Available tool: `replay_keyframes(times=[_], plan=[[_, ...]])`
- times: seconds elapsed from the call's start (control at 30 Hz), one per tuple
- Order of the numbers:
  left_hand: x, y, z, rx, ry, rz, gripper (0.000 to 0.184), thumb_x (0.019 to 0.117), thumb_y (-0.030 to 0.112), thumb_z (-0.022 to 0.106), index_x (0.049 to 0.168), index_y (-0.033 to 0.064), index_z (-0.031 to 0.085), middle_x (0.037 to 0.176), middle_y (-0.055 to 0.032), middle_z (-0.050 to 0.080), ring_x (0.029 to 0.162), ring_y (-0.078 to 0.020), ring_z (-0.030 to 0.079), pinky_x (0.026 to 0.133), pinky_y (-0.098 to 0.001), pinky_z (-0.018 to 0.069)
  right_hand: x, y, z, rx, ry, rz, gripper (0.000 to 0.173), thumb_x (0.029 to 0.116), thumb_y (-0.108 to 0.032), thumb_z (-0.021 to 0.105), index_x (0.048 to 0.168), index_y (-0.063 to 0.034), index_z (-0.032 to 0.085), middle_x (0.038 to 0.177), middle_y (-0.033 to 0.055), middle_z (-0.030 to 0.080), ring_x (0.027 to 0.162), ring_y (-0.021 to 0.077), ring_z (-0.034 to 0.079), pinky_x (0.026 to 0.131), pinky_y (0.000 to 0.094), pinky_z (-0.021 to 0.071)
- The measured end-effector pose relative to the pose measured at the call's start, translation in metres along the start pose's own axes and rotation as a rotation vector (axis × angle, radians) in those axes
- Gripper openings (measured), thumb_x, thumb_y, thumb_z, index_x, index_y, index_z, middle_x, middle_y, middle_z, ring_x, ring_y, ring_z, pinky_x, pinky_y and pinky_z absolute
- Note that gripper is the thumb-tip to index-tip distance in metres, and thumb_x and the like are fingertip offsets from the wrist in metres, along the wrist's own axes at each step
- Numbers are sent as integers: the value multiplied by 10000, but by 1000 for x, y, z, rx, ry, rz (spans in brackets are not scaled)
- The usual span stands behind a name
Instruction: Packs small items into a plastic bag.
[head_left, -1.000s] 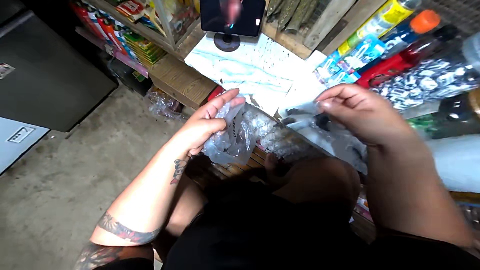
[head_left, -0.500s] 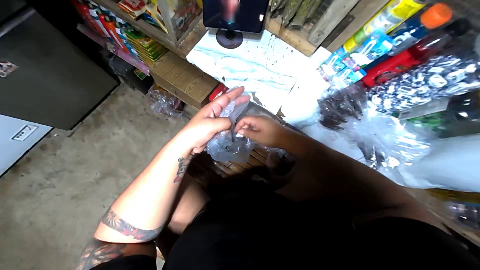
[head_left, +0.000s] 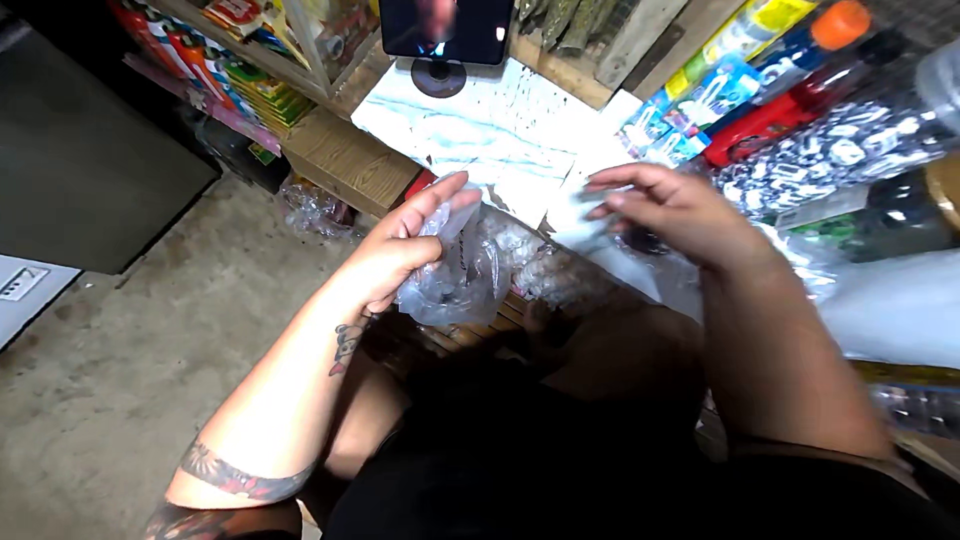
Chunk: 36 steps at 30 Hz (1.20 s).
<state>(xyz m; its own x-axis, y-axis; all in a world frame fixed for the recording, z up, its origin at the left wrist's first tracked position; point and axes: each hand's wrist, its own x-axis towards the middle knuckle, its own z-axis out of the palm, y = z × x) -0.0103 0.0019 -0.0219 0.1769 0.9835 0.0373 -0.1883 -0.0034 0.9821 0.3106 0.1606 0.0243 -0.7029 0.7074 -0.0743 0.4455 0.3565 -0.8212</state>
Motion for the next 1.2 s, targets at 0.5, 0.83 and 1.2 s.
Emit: replay_keyframes(times=[0.5,0.83,1.2], plan=[[2,17,20,95,114,-118,801,819,-24,468,1591,111,305,1494,11,548,1184,-68,628,888,-229,564,-79,96,-83,-600,355,546,479,988,-316,716,1328,12,637,1297,313,610,1188,513,584,1010,706,425],[-1,19,20,86,126,-121,809,808,-30,469,1588,114,312,1500,7,539,1161,-72,638,875,-230,568,-75,105,-70,-677,434,584,316,1035,-205,621,1201,57,680,1267,342,619,1242,535,559,1042,712,406],[-3,18,18,76,112,-94,796,819,-7,484,1588,91,303,1499,1,542,1138,-58,636,847,-216,556,-78,94,-81,-564,516,553,340,1093,-236,501,1266,22,638,1169,339,653,1118,530,622,965,735,428]])
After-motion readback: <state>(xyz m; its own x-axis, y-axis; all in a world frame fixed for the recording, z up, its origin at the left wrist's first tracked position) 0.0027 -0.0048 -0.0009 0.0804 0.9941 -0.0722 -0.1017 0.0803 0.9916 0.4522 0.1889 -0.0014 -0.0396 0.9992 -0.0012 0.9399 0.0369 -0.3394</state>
